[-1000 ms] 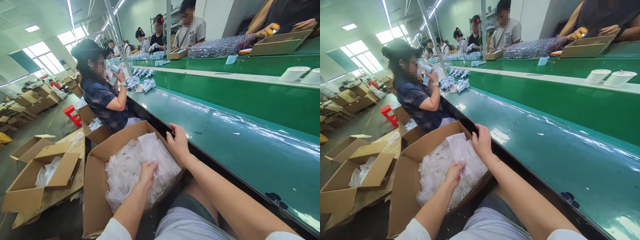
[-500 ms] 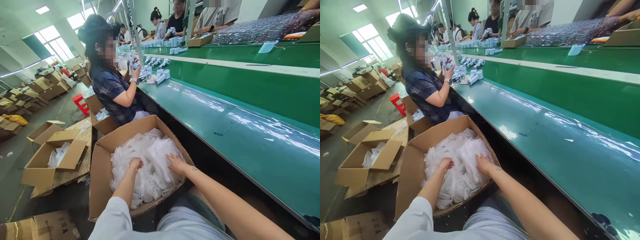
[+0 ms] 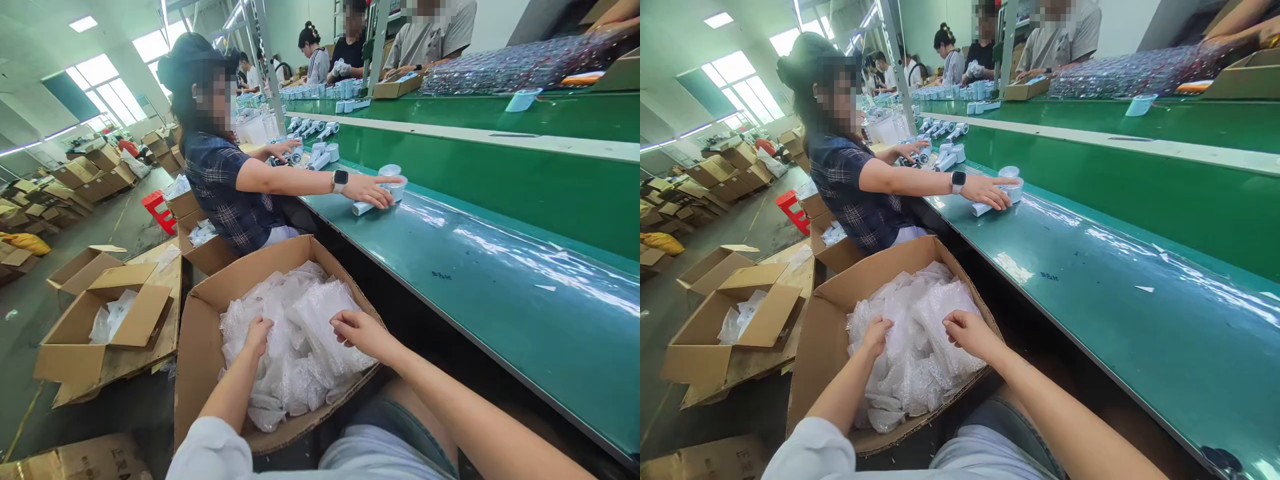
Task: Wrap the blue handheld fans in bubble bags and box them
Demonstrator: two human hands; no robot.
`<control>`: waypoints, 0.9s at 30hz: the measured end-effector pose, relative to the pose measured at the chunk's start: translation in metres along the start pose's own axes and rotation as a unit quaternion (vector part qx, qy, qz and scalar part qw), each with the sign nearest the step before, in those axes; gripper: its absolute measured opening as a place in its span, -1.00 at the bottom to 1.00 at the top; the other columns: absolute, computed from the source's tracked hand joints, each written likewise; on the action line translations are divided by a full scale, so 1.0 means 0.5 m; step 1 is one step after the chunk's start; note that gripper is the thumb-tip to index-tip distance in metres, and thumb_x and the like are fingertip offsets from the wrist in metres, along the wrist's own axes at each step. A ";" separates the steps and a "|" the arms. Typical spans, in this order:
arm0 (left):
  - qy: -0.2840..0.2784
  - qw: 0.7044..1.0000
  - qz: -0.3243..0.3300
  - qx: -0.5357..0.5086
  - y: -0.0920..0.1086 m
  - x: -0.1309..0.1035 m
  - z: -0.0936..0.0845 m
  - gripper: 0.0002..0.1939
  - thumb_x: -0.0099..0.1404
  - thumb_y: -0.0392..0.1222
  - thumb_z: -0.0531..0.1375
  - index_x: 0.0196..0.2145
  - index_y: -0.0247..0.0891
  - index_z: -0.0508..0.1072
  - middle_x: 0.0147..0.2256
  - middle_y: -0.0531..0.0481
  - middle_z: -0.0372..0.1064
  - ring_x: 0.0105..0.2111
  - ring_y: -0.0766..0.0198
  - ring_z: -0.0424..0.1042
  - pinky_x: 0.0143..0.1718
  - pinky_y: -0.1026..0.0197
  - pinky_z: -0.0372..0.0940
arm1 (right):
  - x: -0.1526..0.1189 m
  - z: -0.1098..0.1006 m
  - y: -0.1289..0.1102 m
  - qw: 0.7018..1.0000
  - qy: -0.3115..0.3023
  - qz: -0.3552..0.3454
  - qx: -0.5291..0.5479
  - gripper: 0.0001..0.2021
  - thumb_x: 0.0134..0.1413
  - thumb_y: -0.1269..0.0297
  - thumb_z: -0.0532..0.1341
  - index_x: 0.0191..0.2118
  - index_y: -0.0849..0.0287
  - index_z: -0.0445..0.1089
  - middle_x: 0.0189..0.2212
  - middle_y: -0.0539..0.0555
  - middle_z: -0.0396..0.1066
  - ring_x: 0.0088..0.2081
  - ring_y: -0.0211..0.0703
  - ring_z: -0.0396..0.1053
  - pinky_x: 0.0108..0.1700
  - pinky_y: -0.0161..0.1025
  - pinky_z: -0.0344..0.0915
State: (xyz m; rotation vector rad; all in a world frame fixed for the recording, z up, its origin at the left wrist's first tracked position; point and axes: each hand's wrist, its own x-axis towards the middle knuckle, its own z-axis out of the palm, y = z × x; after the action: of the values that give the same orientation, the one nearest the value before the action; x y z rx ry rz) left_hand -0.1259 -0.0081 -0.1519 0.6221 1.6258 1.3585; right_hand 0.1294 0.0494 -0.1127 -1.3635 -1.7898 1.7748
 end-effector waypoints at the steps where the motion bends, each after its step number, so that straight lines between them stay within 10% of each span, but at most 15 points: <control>1: -0.012 1.000 -0.007 -0.009 0.027 -0.011 -0.007 -0.77 -0.04 -0.17 0.34 -0.48 -0.24 0.34 -0.62 0.11 0.29 -0.62 0.29 0.33 -0.53 0.27 0.22 | -0.001 0.007 -0.007 0.999 -0.016 0.012 0.031 -0.69 0.23 0.07 0.04 -0.21 0.19 0.38 -0.26 0.21 0.47 -0.22 -0.06 0.47 -0.15 -0.09 0.42; 5: -0.058 0.993 0.019 -0.098 0.109 -0.094 0.023 -0.58 -0.03 -0.13 0.38 -0.21 -0.23 0.38 -0.37 0.02 0.47 -0.41 0.24 0.47 -0.33 0.22 0.33 | -0.018 0.062 -0.033 0.970 -0.127 0.039 0.204 -0.41 0.04 -0.14 0.22 0.11 0.05 0.15 0.03 0.21 0.29 -0.14 -0.10 0.42 -0.25 -0.09 0.46; 9: -0.032 0.971 0.055 -0.229 0.128 -0.149 0.086 -0.61 -0.02 -0.11 0.40 -0.24 -0.23 0.42 -0.27 0.01 0.48 -0.31 0.26 0.48 -0.19 0.19 0.33 | -0.047 0.103 -0.047 0.919 -0.219 -0.012 0.328 -0.31 -0.36 -0.03 0.48 -0.07 0.08 0.26 -0.26 -0.01 0.28 -0.26 -0.24 0.32 -0.26 -0.22 0.41; 15: 0.131 0.951 0.151 -0.238 0.142 -0.125 0.092 -0.48 -0.04 0.06 0.40 -0.17 -0.14 0.33 -0.13 -0.03 0.37 -0.25 0.31 0.40 -0.26 0.25 0.30 | -0.081 0.032 -0.046 0.987 -0.023 -0.145 0.064 -0.63 0.11 -0.04 0.15 -0.50 0.13 0.14 -0.54 -0.08 0.10 -0.45 -0.27 0.16 -0.34 -0.24 0.29; 20: -0.053 0.989 0.071 -0.115 0.160 -0.132 0.142 -0.44 -0.13 -0.04 0.44 -0.16 -0.16 0.39 -0.31 0.03 0.40 -0.41 0.32 0.38 -0.40 0.30 0.25 | -0.138 -0.001 -0.053 0.930 0.016 -0.282 -0.235 -0.77 0.27 0.24 0.00 -0.37 0.14 0.31 -0.38 0.07 0.29 -0.35 -0.17 0.28 -0.22 -0.18 0.25; 24: -0.050 0.979 0.080 -0.183 0.174 -0.134 0.163 -0.63 -0.22 -0.13 0.46 -0.48 -0.25 0.39 -0.54 0.13 0.34 -0.56 0.44 0.30 -0.49 0.37 0.21 | -0.171 -0.033 -0.051 0.944 0.099 -0.266 -0.167 -0.78 0.22 0.19 0.06 -0.35 0.13 0.38 -0.36 0.10 0.34 -0.30 -0.11 0.32 -0.17 -0.15 0.28; 27: -0.017 0.961 0.147 -0.235 0.190 -0.151 0.164 -0.66 -0.22 -0.24 0.45 -0.52 -0.26 0.38 -0.55 0.16 0.35 -0.57 0.47 0.30 -0.51 0.41 0.21 | -0.184 -0.078 -0.049 0.963 0.166 -0.184 0.110 -0.69 0.06 -0.03 0.22 -0.19 0.08 0.40 -0.27 0.09 0.37 -0.23 -0.07 0.34 -0.10 -0.09 0.33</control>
State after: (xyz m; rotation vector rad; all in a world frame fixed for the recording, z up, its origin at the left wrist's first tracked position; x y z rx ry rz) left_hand -0.0347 -0.0040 -0.0371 0.6068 1.1470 1.8640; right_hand 0.1960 0.0094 -0.0452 -1.0789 -1.4977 1.4039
